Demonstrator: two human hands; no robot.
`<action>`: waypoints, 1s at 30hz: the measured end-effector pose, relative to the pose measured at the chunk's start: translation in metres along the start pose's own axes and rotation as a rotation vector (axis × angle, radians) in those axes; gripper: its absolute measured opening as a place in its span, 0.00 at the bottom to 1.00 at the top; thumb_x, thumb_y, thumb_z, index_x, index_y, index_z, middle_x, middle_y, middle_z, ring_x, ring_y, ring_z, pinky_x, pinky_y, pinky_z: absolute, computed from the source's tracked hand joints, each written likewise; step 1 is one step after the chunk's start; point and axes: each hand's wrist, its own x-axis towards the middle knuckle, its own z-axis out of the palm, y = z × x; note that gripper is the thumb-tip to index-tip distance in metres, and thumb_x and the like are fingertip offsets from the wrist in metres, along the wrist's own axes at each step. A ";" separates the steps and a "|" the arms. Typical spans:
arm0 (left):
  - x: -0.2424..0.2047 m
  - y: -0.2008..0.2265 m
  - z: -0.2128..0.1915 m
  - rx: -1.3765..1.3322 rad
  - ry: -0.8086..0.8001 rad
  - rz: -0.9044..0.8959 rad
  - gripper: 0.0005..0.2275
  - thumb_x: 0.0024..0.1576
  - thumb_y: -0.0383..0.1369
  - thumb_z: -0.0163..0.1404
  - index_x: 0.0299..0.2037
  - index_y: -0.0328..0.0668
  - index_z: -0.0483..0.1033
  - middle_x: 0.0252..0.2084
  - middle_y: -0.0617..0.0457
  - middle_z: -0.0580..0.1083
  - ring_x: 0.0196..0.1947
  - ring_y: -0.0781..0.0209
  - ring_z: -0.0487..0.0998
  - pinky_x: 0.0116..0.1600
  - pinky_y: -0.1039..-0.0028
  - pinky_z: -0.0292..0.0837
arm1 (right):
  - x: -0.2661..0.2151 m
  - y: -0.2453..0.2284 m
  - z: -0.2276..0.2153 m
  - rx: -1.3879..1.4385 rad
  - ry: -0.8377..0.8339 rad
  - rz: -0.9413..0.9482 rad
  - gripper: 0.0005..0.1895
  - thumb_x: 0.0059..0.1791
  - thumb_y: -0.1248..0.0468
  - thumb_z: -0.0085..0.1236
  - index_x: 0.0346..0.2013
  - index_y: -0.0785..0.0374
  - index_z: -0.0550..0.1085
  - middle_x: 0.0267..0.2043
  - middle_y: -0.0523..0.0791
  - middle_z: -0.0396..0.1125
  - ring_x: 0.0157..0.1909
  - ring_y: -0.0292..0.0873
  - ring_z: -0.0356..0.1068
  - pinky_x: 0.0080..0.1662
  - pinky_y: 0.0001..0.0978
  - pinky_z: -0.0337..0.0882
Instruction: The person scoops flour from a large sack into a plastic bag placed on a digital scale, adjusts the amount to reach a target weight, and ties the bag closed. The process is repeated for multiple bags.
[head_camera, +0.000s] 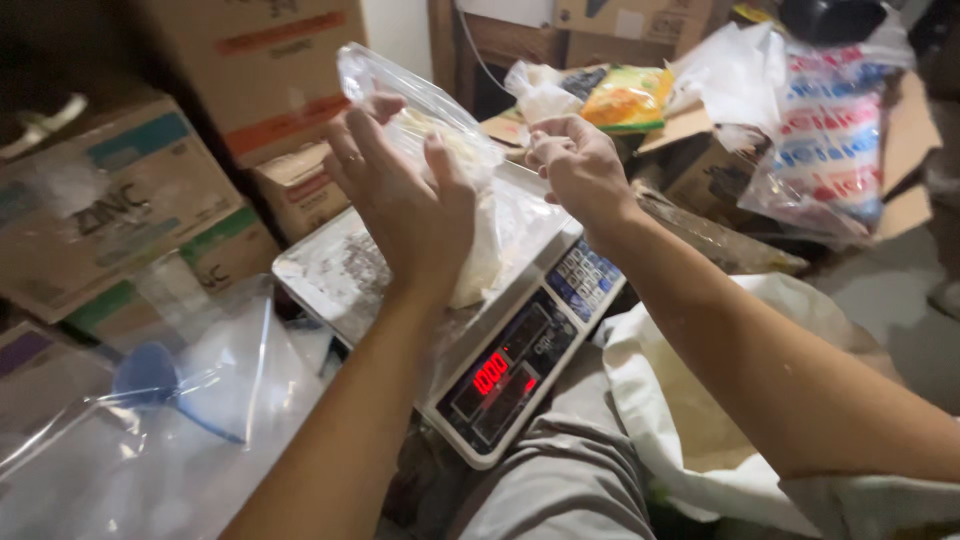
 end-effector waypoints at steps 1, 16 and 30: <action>0.009 -0.006 0.000 -0.009 0.000 -0.060 0.19 0.58 0.28 0.53 0.57 0.36 0.62 0.57 0.40 0.65 0.59 0.41 0.66 0.65 0.51 0.60 | 0.004 -0.005 0.006 0.022 -0.006 0.043 0.16 0.53 0.57 0.50 0.52 0.58 0.72 0.40 0.41 0.70 0.40 0.33 0.68 0.40 0.31 0.73; 0.080 -0.080 0.023 -0.041 -0.442 -0.690 0.19 0.50 0.35 0.55 0.44 0.24 0.69 0.37 0.33 0.76 0.34 0.46 0.83 0.39 0.62 0.82 | 0.067 -0.016 0.055 0.328 -0.188 0.561 0.18 0.46 0.66 0.59 0.51 0.59 0.70 0.50 0.45 0.67 0.48 0.45 0.71 0.48 0.41 0.73; 0.142 -0.053 -0.012 -0.112 -0.370 -0.898 0.06 0.57 0.29 0.48 0.40 0.33 0.68 0.28 0.46 0.76 0.17 0.63 0.77 0.19 0.72 0.76 | 0.122 -0.091 0.003 0.401 -0.075 0.290 0.07 0.46 0.79 0.50 0.27 0.66 0.71 0.24 0.44 0.66 0.18 0.32 0.59 0.23 0.25 0.66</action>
